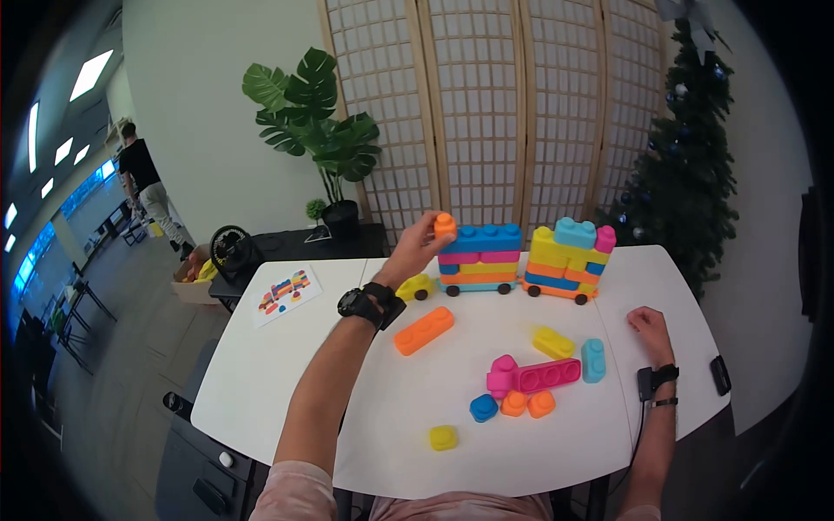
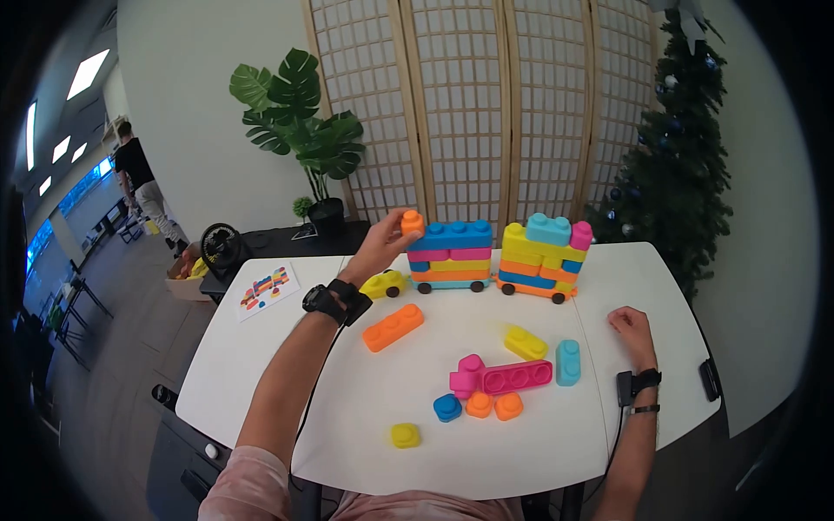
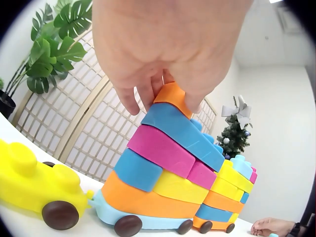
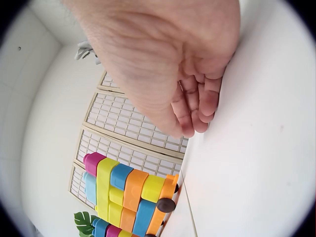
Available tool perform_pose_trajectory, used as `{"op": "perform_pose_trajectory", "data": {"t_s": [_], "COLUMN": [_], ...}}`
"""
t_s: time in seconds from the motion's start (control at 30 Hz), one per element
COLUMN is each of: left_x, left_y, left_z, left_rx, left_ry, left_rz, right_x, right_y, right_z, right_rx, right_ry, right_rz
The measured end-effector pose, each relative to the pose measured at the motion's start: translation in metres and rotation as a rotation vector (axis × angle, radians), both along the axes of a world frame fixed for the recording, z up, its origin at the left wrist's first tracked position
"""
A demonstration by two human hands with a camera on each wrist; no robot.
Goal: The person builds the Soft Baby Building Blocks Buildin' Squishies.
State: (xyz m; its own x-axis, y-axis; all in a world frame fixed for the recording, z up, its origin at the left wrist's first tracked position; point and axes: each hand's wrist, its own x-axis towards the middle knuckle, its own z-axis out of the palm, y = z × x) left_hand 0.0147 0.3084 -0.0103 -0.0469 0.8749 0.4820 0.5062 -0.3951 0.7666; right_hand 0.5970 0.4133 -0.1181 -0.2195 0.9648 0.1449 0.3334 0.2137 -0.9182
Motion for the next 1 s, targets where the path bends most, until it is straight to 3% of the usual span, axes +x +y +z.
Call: {"op": "perform_pose_trajectory", "data": {"t_s": [0.37, 0.47, 0.53, 0.67, 0.77, 0.83, 1.0], "left_x": [-0.011, -0.011, -0.013, 0.024, 0.047, 0.067, 0.134], "left_y": [-0.009, -0.012, -0.014, -0.054, -0.09, -0.112, -0.144], "left_z": [-0.005, -0.008, -0.005, 0.039, 0.056, 0.058, 0.012], "left_rx": [-0.17, -0.053, 0.221, 0.334, 0.153, -0.212, -0.115], "left_ry": [0.137, 0.266, 0.46, 0.467, 0.397, 0.533, 0.713], "left_rz": [-0.028, 0.074, 0.239, 0.259, 0.026, -0.187, -0.391], "right_x": [0.0, 0.002, 0.002, 0.003, 0.001, 0.007, 0.004], "right_y": [0.003, 0.003, 0.005, 0.004, -0.001, 0.008, 0.003], "right_z": [-0.001, -0.002, -0.004, -0.005, 0.001, -0.01, -0.003], "right_rx": [0.013, 0.025, 0.032, 0.021, 0.034, 0.021, -0.004], "right_ry": [-0.059, -0.042, -0.038, -0.039, -0.057, -0.038, 0.002], "right_rz": [-0.022, 0.001, 0.004, 0.001, 0.008, -0.003, 0.008]}}
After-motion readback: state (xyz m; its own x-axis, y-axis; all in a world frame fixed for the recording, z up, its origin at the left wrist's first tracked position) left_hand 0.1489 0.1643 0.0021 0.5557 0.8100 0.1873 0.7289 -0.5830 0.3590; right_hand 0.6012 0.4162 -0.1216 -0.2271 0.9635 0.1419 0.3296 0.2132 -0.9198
